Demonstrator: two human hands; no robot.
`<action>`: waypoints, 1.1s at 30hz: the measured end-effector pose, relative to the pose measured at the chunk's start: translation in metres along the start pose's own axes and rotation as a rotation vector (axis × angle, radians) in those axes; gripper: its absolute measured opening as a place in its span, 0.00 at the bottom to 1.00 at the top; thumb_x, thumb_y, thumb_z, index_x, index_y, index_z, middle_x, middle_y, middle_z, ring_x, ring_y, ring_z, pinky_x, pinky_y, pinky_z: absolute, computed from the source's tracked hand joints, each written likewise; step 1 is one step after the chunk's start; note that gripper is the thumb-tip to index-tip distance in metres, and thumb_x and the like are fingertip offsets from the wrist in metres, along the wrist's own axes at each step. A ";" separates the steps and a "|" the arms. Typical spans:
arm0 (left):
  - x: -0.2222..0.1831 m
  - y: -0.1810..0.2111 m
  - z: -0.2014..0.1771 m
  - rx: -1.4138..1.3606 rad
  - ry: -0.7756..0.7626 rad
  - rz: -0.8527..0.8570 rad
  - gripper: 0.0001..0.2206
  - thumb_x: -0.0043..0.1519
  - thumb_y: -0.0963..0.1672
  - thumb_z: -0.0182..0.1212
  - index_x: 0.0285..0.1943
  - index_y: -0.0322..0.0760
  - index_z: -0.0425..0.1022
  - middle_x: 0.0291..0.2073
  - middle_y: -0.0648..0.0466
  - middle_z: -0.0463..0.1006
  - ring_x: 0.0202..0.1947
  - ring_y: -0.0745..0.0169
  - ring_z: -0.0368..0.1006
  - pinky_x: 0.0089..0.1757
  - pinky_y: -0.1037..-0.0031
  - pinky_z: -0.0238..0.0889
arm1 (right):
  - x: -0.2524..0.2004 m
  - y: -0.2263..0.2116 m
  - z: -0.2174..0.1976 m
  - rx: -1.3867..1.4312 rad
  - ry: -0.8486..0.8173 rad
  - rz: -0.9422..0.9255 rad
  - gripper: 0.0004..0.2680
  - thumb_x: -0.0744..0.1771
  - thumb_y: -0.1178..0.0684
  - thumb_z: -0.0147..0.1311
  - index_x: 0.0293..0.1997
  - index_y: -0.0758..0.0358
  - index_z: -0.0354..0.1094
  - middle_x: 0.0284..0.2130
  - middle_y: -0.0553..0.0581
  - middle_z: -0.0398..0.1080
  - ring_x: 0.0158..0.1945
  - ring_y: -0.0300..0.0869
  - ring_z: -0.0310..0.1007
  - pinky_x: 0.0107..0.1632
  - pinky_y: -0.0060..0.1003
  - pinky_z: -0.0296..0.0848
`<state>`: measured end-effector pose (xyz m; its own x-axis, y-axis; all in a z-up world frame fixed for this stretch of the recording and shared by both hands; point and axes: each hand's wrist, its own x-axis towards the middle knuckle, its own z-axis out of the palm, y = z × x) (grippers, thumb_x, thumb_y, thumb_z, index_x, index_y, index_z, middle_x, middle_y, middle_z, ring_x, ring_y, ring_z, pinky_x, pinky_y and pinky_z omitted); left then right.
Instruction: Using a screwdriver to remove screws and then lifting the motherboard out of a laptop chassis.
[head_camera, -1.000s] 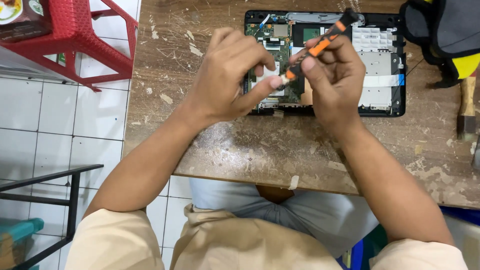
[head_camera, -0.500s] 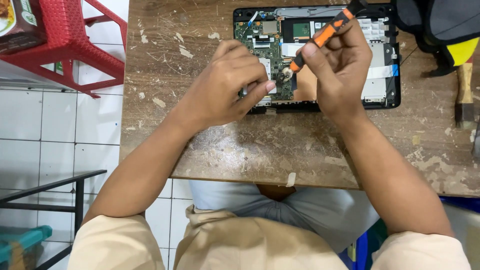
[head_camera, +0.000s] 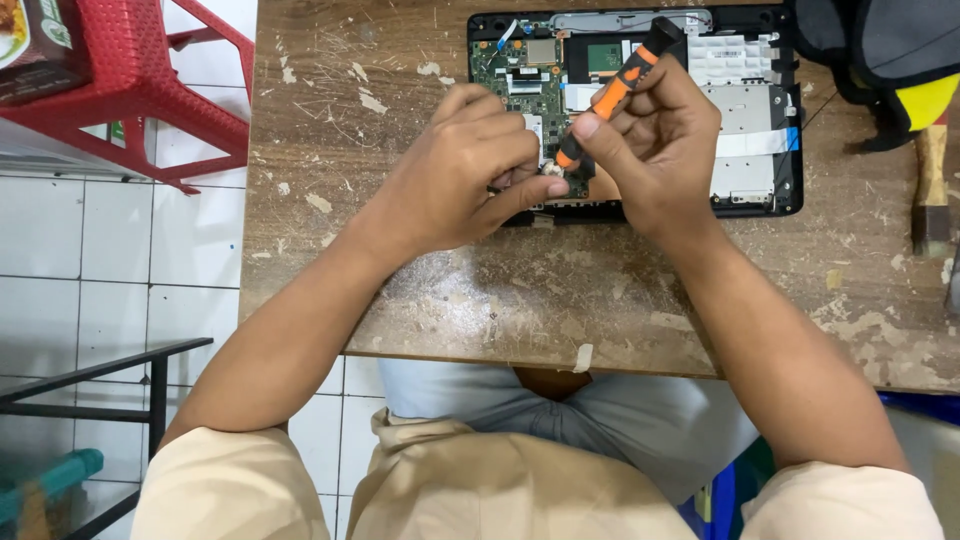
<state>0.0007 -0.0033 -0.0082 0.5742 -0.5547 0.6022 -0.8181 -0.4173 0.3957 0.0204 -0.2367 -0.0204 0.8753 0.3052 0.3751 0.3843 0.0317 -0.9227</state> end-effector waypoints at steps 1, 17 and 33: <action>0.000 0.001 -0.001 0.006 -0.008 -0.007 0.20 0.74 0.50 0.68 0.33 0.37 0.68 0.26 0.54 0.66 0.31 0.53 0.63 0.50 0.61 0.59 | 0.000 -0.001 0.001 -0.001 0.003 0.004 0.09 0.74 0.58 0.62 0.51 0.61 0.61 0.36 0.51 0.68 0.35 0.35 0.72 0.38 0.25 0.70; -0.002 -0.001 0.010 -0.002 0.000 -0.166 0.20 0.67 0.35 0.74 0.64 0.35 0.71 0.52 0.49 0.87 0.46 0.49 0.81 0.56 0.62 0.64 | 0.004 -0.017 -0.006 0.094 -0.247 0.108 0.10 0.70 0.60 0.65 0.53 0.74 0.71 0.44 0.69 0.80 0.46 0.51 0.87 0.51 0.35 0.88; -0.023 -0.083 0.014 -0.230 0.217 -0.550 0.12 0.74 0.40 0.62 0.36 0.41 0.69 0.25 0.60 0.67 0.23 0.69 0.65 0.28 0.79 0.61 | 0.022 -0.004 -0.059 -1.036 -0.587 -0.163 0.30 0.61 0.42 0.77 0.71 0.57 0.72 0.52 0.48 0.79 0.55 0.49 0.73 0.54 0.46 0.60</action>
<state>0.0559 0.0335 -0.0644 0.9126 -0.1348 0.3860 -0.4054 -0.4210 0.8114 0.0555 -0.2865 -0.0028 0.6307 0.7643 0.1343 0.7671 -0.5878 -0.2572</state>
